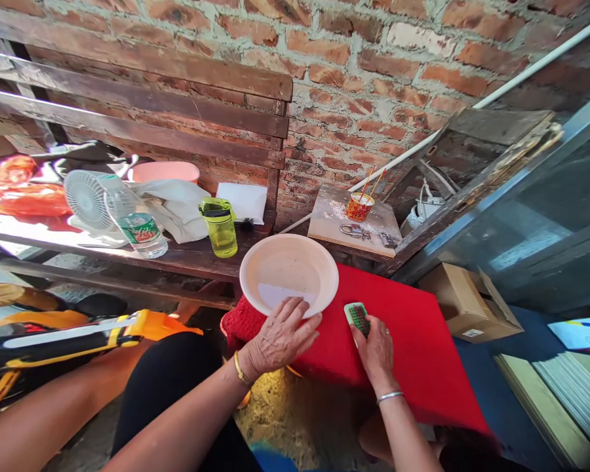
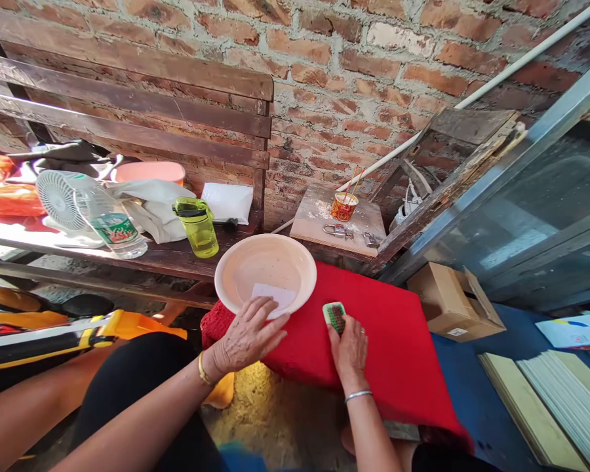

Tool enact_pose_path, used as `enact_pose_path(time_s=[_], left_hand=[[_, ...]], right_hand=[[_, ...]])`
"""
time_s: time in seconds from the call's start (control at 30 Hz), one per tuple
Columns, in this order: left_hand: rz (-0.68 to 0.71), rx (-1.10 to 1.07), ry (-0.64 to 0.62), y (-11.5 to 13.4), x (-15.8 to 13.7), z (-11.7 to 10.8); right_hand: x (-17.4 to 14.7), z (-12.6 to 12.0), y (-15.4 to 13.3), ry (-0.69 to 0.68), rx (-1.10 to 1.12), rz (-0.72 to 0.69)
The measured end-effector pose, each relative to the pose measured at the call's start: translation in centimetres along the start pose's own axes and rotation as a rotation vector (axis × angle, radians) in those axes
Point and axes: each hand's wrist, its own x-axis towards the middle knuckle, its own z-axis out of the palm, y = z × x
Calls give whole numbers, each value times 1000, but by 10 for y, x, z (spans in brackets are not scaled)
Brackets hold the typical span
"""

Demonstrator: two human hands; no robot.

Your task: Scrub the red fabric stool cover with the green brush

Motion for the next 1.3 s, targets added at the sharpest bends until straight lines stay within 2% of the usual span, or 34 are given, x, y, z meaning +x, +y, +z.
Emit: enact_pose_path(time_s=[0.07, 0.2, 0.33, 0.47, 0.5, 0.57, 0.63, 0.77, 0.83, 0.9, 1.0, 1.2, 1.3], left_hand=[[81, -79, -29, 16, -3, 8], [187, -185, -183, 36, -13, 39], [221, -201, -292, 23, -28, 68], [277, -171, -377, 5, -38, 80], [272, -159, -387, 4, -39, 81], [236, -129, -396, 4, -41, 84], [185, -95, -400, 5, -43, 87], [129, -43, -419, 5, -46, 92], [124, -23, -442, 3, -47, 92], [126, -10, -472, 0, -46, 93], [124, 4, -513, -4, -46, 94], [99, 19, -534, -6, -46, 97], [92, 35, -540, -5, -46, 95]], right_hand=[[5, -13, 29, 14, -87, 91], [1, -44, 86, 57, -227, 273], [-15, -75, 141, 74, -299, 451], [-29, -97, 181, 144, -305, 674], [-30, -99, 183, 172, -287, 699], [-33, -95, 174, 207, -204, 640], [-38, -80, 148, 206, -54, 472], [-54, -37, 72, 141, 203, 111], [-61, -22, 46, 123, 212, -35], [-63, -17, 39, 131, 146, -94], [-57, -32, 63, 130, -18, 23], [-54, -94, 148, 125, -280, 509], [-57, -109, 161, 154, -301, 668]])
